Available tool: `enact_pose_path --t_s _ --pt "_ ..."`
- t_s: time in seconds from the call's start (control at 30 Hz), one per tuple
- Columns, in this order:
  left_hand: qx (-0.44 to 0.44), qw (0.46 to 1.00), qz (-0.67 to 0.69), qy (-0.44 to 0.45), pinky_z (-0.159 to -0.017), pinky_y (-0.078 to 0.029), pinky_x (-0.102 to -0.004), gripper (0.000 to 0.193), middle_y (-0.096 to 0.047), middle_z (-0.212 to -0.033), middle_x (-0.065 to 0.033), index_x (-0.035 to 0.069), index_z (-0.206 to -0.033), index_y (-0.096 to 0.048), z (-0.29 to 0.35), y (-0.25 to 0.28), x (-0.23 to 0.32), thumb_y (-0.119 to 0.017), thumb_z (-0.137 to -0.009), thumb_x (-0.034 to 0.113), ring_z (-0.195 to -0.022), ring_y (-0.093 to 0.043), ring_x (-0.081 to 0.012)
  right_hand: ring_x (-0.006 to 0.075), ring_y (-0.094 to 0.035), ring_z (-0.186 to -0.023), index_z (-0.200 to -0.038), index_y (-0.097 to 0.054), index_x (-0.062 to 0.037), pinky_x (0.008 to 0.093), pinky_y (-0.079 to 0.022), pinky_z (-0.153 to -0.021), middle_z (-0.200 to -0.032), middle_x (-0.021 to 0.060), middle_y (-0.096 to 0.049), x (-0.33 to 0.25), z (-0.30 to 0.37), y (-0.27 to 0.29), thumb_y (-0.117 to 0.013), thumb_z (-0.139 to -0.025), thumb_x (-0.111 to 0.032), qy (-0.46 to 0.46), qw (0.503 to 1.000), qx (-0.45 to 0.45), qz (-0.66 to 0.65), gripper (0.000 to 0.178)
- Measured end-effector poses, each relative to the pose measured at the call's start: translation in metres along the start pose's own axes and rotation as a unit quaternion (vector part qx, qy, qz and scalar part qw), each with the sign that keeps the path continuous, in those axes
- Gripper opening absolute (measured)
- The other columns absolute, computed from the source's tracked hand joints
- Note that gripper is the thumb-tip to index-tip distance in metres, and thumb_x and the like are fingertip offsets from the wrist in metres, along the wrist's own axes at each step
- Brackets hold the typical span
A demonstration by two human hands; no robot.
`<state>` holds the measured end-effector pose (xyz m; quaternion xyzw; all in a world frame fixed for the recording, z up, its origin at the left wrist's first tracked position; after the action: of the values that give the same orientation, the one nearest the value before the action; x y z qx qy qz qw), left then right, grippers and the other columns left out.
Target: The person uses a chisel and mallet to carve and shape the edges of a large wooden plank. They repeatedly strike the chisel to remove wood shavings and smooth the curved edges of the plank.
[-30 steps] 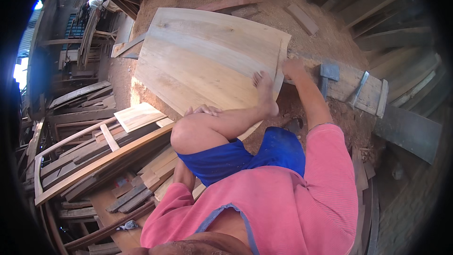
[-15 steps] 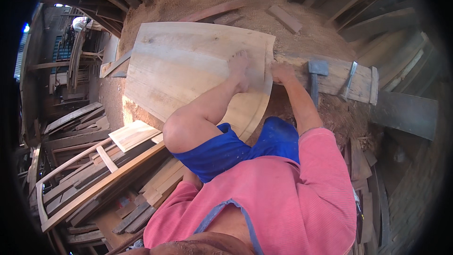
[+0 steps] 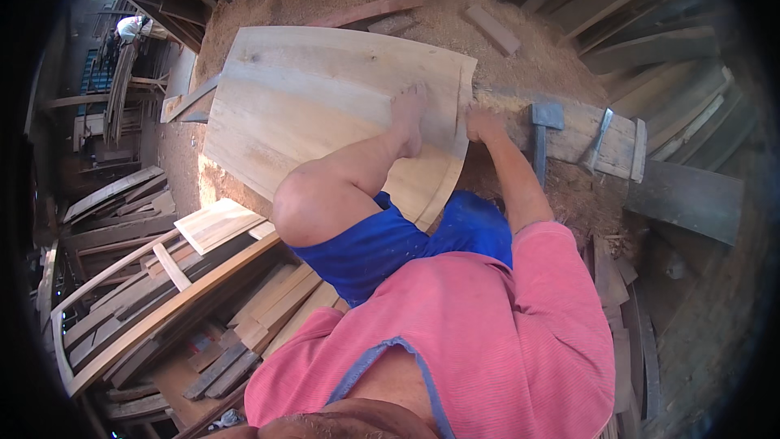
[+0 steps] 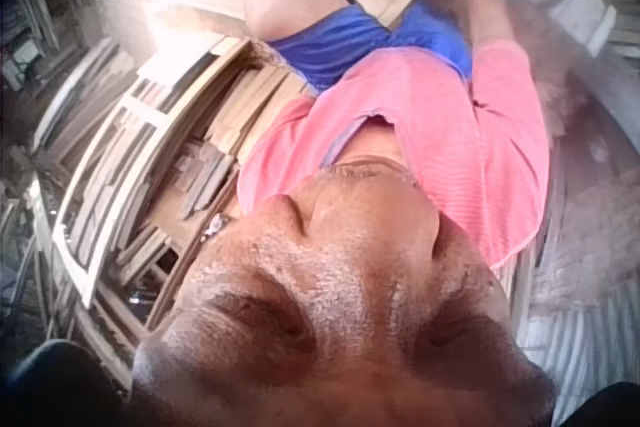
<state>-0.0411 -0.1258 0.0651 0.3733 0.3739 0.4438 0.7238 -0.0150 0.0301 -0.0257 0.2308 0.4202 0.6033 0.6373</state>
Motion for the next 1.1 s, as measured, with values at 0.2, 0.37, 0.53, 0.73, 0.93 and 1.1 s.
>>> enact_pose_path --t_s 0.2,0.37,0.53,0.73,0.93,1.1 --pt "-0.026 0.999 -0.019 -0.012 -0.117 -0.037 -0.0395 0.083 -0.051 -0.139 -0.0217 0.0 -0.142 -0.035 -0.003 -0.001 0.001 -0.076 -0.076 0.029 -0.136 -0.048 -0.0318 0.0452 -0.042 -0.144 -0.156 -0.038 -0.0114 0.0598 -0.041 -0.111 -0.165 0.0064 -0.037 -0.004 0.007 -0.013 -0.057 -0.083 -0.01 -0.039 0.995 -0.02 -0.084 0.075" --pt "-0.039 0.999 -0.021 -0.026 -0.117 -0.036 -0.0396 0.077 -0.051 -0.139 -0.0221 0.0 -0.142 -0.038 -0.011 0.001 0.006 -0.074 -0.079 0.025 -0.137 -0.047 -0.0317 0.047 -0.047 -0.137 -0.155 -0.039 -0.0125 0.0553 -0.042 -0.112 -0.163 0.0081 -0.04 0.002 0.011 -0.015 -0.055 -0.082 -0.015 -0.039 0.993 0.043 -0.104 0.075" --pt "-0.059 0.996 -0.038 -0.046 -0.117 -0.036 -0.0397 0.07 -0.051 -0.14 -0.0226 0.0 -0.141 -0.04 -0.013 0.028 0.026 -0.072 -0.082 0.022 -0.138 -0.045 -0.0316 0.0477 -0.044 -0.139 -0.153 -0.039 -0.0067 0.0516 -0.041 -0.113 -0.159 0.0208 -0.039 0.041 0.028 -0.025 -0.06 -0.09 -0.023 -0.14 0.97 0.08 -0.183 0.068" --pt "0.208 0.945 0.245 -0.055 -0.121 -0.027 -0.0541 0.07 -0.037 -0.155 -0.0302 0.0 -0.145 -0.046 -0.094 -0.051 -0.161 -0.067 -0.092 0.041 -0.145 -0.032 -0.0492 0.0477 -0.058 -0.123 -0.142 -0.049 0.0003 0.0493 -0.048 -0.105 -0.13 0.0287 -0.062 0.058 0.04 -0.038 -0.061 -0.095 -0.029 -0.235 0.91 0.04 -0.34 0.057" --pt "-0.014 0.96 0.149 -0.236 -0.126 -0.02 -0.0534 0.079 -0.025 -0.164 -0.0292 0.003 -0.157 -0.033 -0.173 -0.036 -0.028 -0.058 -0.097 0.046 -0.154 -0.02 -0.0449 0.0303 -0.067 -0.109 -0.129 -0.06 0.0036 0.0401 -0.049 -0.098 -0.113 0.0163 -0.073 0.01 0.038 -0.126 -0.062 -0.1 -0.034 -0.129 0.786 -0.007 -0.604 0.048" --pt "-0.061 0.97 0.043 -0.23 -0.126 -0.017 -0.0529 0.077 -0.019 -0.168 -0.024 0.007 -0.16 -0.03 -0.151 -0.05 -0.037 -0.054 -0.098 0.046 -0.156 -0.015 -0.0434 0.018 -0.061 -0.11 -0.132 -0.059 0.0039 0.0348 -0.047 -0.1 -0.124 0.0089 -0.068 -0.024 0.046 -0.187 -0.059 -0.106 -0.028 -0.231 0.678 0.057 -0.696 0.042"
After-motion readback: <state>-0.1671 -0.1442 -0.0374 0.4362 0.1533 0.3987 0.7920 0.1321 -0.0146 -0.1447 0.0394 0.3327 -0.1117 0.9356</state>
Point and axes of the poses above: each hand's wrist, its own z-axis away from the middle knuckle, its own y-axis out of the back of the hand, x = y × z, the point moved 10 cm from there along -z, towards the middle knuckle
